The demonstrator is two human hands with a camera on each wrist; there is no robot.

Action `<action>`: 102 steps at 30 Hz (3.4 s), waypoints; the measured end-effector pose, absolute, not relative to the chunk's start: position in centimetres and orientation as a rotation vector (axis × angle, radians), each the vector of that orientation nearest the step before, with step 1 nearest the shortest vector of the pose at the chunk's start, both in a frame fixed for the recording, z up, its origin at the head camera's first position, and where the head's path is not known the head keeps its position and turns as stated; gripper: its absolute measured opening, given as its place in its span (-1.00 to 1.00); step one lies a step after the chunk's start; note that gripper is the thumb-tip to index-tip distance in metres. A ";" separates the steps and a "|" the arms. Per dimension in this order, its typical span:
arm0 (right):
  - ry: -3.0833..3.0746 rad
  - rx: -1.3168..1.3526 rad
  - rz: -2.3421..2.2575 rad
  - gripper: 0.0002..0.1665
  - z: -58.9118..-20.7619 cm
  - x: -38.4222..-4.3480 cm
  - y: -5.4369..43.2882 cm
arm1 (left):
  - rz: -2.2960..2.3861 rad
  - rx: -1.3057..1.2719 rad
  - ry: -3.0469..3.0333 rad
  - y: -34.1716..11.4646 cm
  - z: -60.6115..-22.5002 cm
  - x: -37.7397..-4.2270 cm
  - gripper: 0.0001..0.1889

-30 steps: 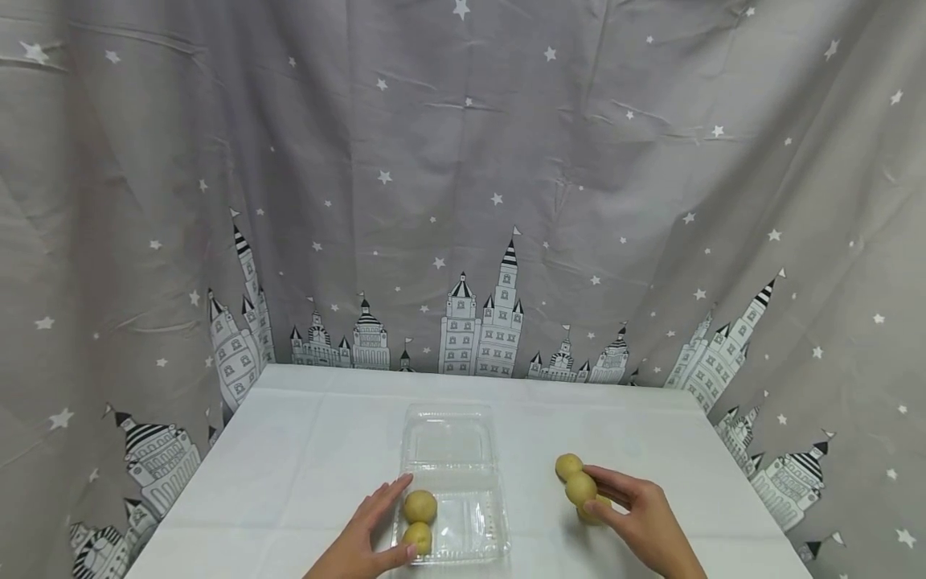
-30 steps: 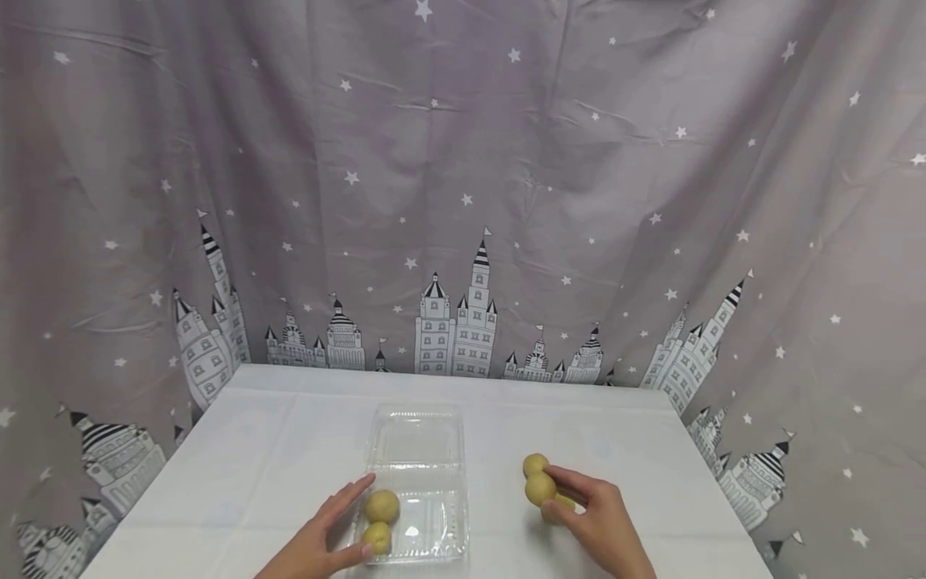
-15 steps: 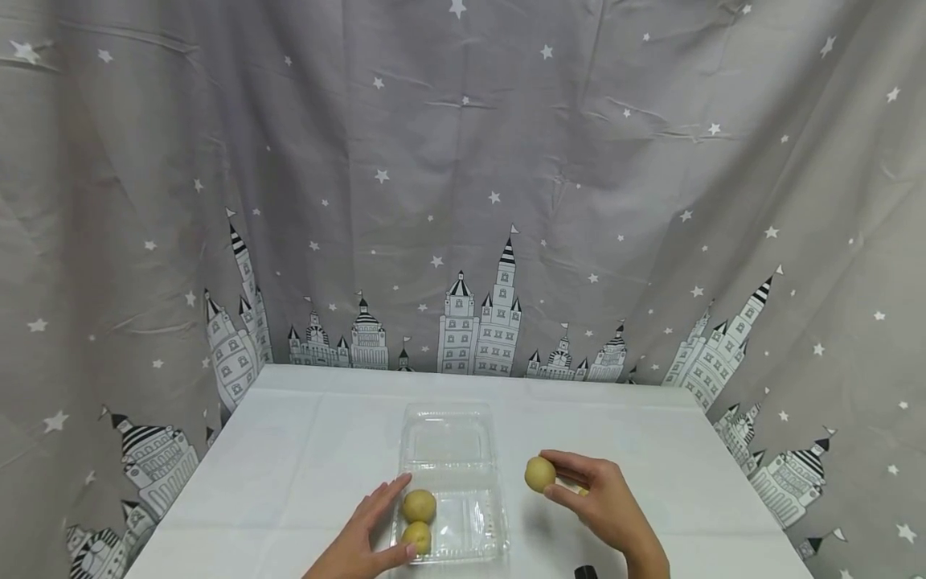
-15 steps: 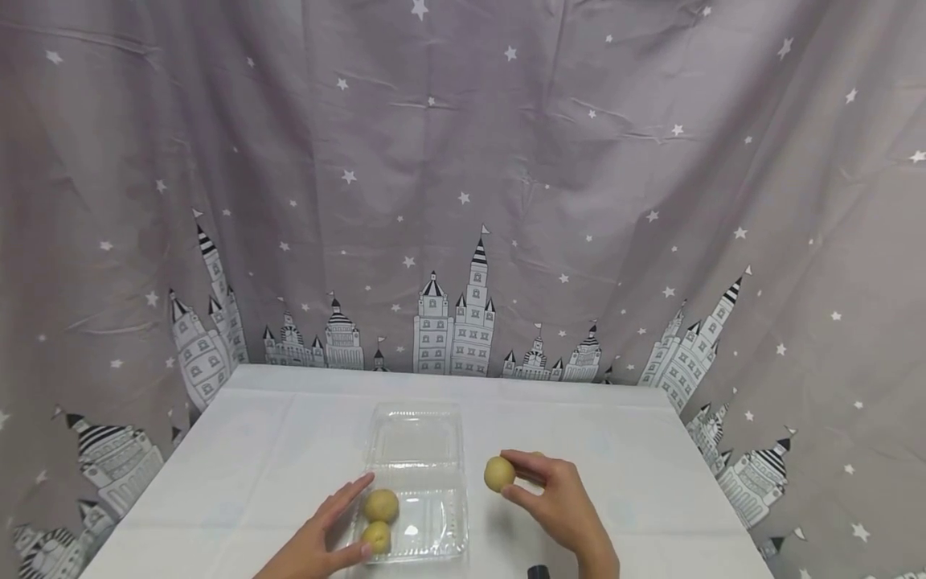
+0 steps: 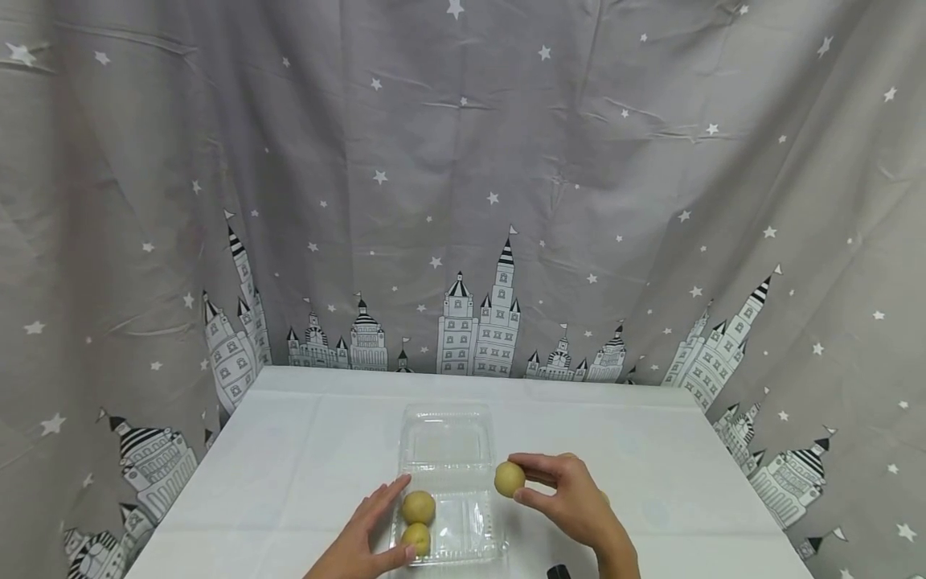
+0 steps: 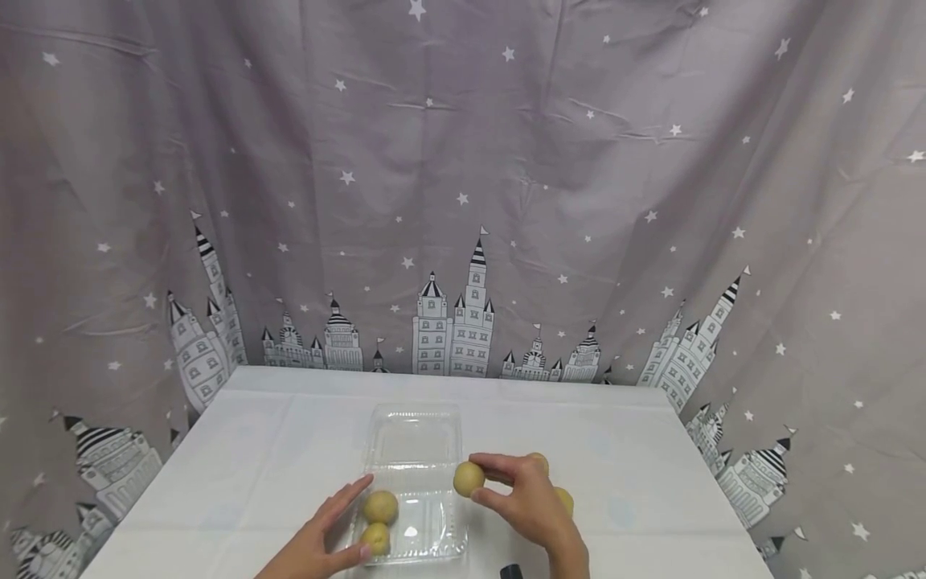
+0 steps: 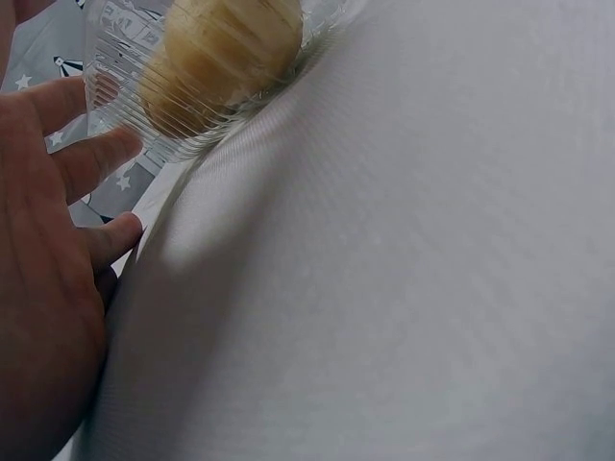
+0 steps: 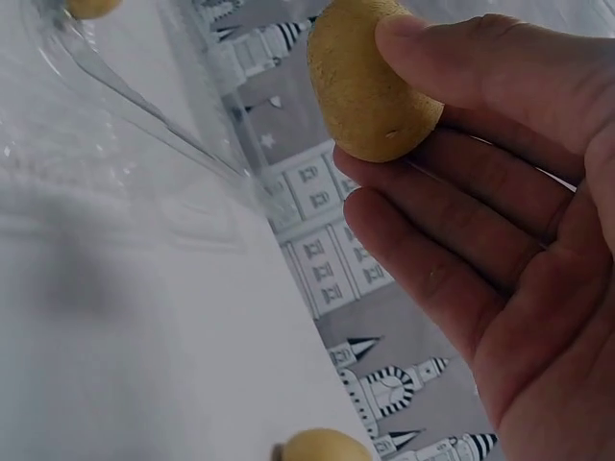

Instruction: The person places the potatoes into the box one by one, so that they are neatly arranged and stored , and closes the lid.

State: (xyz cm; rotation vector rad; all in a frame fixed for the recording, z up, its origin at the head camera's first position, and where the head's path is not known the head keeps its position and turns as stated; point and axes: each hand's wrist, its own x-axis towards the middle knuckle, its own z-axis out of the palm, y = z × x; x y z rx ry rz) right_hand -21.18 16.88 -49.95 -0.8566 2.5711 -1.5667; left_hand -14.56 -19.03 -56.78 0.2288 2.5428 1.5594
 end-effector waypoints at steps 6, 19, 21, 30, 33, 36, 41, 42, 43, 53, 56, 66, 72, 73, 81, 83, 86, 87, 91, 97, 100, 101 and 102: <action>2.514 -0.888 -1.561 -0.48 -50.3 -21.3 15.7 | 1.557 0.240 2.551 -19.1 -56.8 -14.7 -0.02; 2.430 -0.924 -1.500 -0.50 -50.8 -21.1 13.4 | 1.548 0.256 2.575 -19.0 -56.7 -14.6 -0.02; 2.412 -0.940 -1.496 -0.50 -51.0 -21.1 13.1 | 1.548 0.255 2.573 -19.0 -56.7 -14.6 -0.02; 2.384 -0.997 -1.438 -0.48 -52.0 -21.2 11.8 | 1.556 0.276 2.578 -19.0 -56.9 -14.7 -0.01; 2.383 -0.986 -1.408 -0.49 -52.1 -21.3 11.3 | 1.555 0.263 2.566 -19.0 -56.9 -14.7 -0.01; 2.382 -0.971 -1.379 -0.51 -52.3 -21.3 10.8 | 1.553 0.249 2.553 -19.0 -56.9 -14.7 -0.01; 2.373 -0.973 -1.348 -0.52 -52.5 -21.4 10.2 | 1.557 0.253 2.554 -18.9 -56.9 -14.7 -0.02; 2.368 -0.977 -1.346 -0.52 -52.5 -21.4 10.0 | 1.558 0.256 2.556 -18.9 -56.9 -14.7 -0.02; 2.363 -0.974 -1.344 -0.52 -52.6 -21.4 9.9 | 1.561 0.256 2.557 -18.9 -56.9 -14.7 -0.03; 2.393 -0.962 -1.236 -0.51 -52.5 -21.7 9.1 | 1.581 0.284 2.564 -18.9 -56.9 -14.7 -0.04; 2.414 -1.011 -1.192 -0.53 -52.4 -21.7 9.0 | 1.583 0.299 2.571 -18.9 -56.8 -14.7 -0.04; 2.421 -0.985 -1.116 -0.56 -52.4 -21.5 8.4 | 1.571 0.312 2.593 -18.9 -56.9 -14.7 -0.03; 2.449 -0.976 -1.042 -0.54 -52.2 -21.4 7.7 | 1.556 0.294 2.577 -18.9 -56.8 -14.7 -0.02; 2.447 -0.960 -1.039 -0.53 -52.1 -21.4 7.6 | 1.556 0.296 2.576 -18.9 -56.8 -14.7 -0.02; 2.431 -0.920 -1.044 -0.57 -52.0 -21.3 7.5 | 1.554 0.289 2.571 -19.0 -56.8 -14.7 -0.01; 2.410 -0.921 -1.063 -0.60 -51.9 -21.2 7.6 | 1.551 0.288 2.572 -19.0 -56.8 -14.8 -0.02; 2.385 -0.921 -1.084 -0.63 -51.7 -21.1 7.7 | 1.548 0.282 2.570 -19.0 -56.9 -14.8 -0.03; 2.378 -0.919 -1.089 -0.63 -51.7 -21.1 7.8 | 1.546 0.281 2.571 -19.0 -56.9 -14.8 -0.03; 2.363 -0.896 -1.106 -0.63 -51.6 -21.0 7.8 | 1.541 0.279 2.573 -19.0 -57.1 -14.9 -0.02; 2.386 -0.891 -1.080 -0.63 -51.7 -21.0 7.7 | 1.535 0.295 2.590 -19.0 -57.2 -15.0 -0.01; 2.395 -0.905 -1.072 -0.63 -51.7 -21.1 7.7 | 1.534 0.279 2.582 -19.0 -57.2 -14.9 -0.02; 2.395 -0.912 -1.075 -0.63 -51.7 -21.1 7.7 | 1.535 0.272 2.578 -19.0 -57.2 -14.9 -0.02; 2.392 -0.916 -1.082 -0.64 -51.8 -21.2 7.8 | 1.537 0.267 2.575 -19.0 -57.1 -14.9 -0.03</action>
